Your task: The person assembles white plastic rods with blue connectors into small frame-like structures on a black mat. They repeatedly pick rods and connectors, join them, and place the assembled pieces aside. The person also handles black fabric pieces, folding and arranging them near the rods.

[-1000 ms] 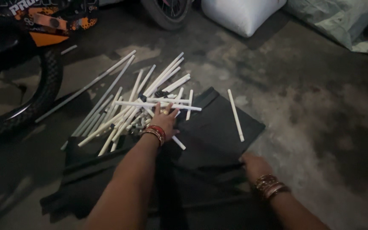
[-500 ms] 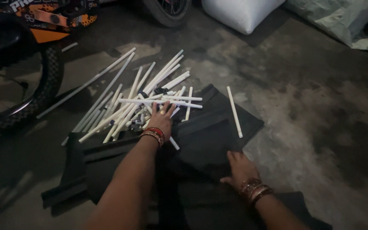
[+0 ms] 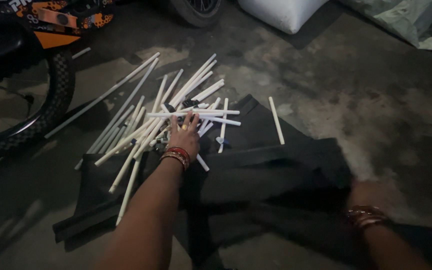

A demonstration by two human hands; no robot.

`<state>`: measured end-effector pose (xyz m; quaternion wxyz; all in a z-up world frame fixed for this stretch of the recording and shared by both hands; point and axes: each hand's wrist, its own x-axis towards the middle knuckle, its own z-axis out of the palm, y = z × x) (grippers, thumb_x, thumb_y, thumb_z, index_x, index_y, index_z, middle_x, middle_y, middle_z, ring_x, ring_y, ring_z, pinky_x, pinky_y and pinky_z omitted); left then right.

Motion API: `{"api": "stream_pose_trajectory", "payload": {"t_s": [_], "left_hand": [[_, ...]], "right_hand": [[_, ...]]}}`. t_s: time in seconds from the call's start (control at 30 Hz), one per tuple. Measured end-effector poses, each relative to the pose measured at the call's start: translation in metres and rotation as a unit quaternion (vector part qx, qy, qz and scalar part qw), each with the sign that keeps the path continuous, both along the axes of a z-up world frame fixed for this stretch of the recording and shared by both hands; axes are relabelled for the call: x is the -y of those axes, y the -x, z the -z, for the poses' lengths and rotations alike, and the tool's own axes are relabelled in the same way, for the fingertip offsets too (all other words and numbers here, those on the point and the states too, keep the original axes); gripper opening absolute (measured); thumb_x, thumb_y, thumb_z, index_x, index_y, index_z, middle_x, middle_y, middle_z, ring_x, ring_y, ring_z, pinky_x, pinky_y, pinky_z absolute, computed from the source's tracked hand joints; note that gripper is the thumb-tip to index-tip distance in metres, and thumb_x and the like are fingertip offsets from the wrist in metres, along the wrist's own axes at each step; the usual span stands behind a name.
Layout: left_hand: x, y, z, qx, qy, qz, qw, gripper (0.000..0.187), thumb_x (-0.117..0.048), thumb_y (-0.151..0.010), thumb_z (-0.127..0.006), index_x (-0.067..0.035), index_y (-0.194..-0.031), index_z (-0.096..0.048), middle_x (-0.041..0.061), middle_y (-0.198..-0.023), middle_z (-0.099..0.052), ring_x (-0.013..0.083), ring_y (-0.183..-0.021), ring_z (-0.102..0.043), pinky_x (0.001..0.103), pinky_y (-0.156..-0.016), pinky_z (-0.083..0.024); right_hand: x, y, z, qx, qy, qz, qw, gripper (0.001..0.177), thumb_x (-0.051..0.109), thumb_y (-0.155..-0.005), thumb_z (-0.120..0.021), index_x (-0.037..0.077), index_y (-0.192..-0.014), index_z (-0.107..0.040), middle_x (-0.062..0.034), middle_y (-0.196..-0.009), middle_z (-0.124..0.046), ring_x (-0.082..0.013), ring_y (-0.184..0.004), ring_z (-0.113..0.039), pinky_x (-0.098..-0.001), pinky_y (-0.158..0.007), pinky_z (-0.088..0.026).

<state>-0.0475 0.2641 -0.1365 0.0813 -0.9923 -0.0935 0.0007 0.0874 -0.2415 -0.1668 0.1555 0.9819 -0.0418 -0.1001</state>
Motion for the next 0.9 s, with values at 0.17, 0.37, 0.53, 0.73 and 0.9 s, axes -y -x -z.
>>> {"api": "stream_pose_trajectory", "payload": {"t_s": [0.17,0.37,0.53,0.73,0.9], "left_hand": [[0.007,0.005,-0.006,0.029,-0.006,0.011,1.000,0.032,-0.021,-0.095,-0.050,-0.011,-0.111,-0.076,0.009,-0.168,-0.024,0.0298,-0.157,-0.011,0.066,-0.122,-0.002],[0.020,-0.001,0.000,-0.035,-0.014,0.012,0.999,0.031,-0.025,-0.098,-0.051,-0.015,-0.113,-0.076,0.009,-0.170,-0.019,0.0305,-0.159,-0.009,0.066,-0.122,-0.002],[0.028,-0.001,0.011,-0.048,-0.023,0.010,0.999,0.032,-0.027,-0.096,-0.052,-0.016,-0.117,-0.074,0.010,-0.169,-0.015,0.0313,-0.156,-0.006,0.066,-0.120,-0.002],[0.019,0.011,0.004,-0.076,-0.016,0.026,0.997,0.029,-0.032,-0.106,-0.053,-0.029,-0.126,-0.073,0.008,-0.176,-0.013,0.0312,-0.162,-0.004,0.065,-0.126,-0.002],[0.019,0.023,-0.002,-0.005,0.024,0.082,0.996,0.062,-0.052,-0.075,-0.073,-0.024,-0.130,-0.069,0.010,-0.168,-0.012,0.0324,-0.151,-0.005,0.069,-0.116,-0.004]], "right_hand": [[-0.016,0.003,-0.041,0.099,-0.160,0.026,0.982,0.042,0.011,-0.086,-0.072,0.004,-0.127,-0.068,-0.0196,-0.134,-0.062,-0.0351,-0.121,-0.060,-0.0495,-0.098,-0.054],[-0.137,0.076,-0.052,0.041,-0.298,-0.421,0.856,0.064,0.029,-0.073,-0.084,0.014,-0.131,-0.062,-0.0098,-0.143,-0.054,-0.0310,-0.128,-0.052,-0.0474,-0.107,-0.044],[-0.185,0.113,-0.030,-0.093,-0.213,-0.539,0.810,0.090,0.042,-0.061,-0.093,0.018,-0.139,-0.056,-0.0097,-0.156,-0.041,-0.0349,-0.141,-0.037,-0.0547,-0.112,-0.034],[-0.174,0.081,0.002,-0.149,-0.070,-0.413,0.896,0.054,0.013,-0.084,-0.076,0.022,-0.135,-0.061,-0.0050,-0.146,-0.047,-0.0279,-0.130,-0.050,-0.0410,-0.105,-0.048],[-0.154,0.070,0.015,-0.076,-0.102,-0.404,0.906,0.035,0.007,-0.096,-0.064,0.018,-0.130,-0.064,-0.0052,-0.134,-0.061,-0.0266,-0.122,-0.060,-0.0404,-0.100,-0.054]]}}
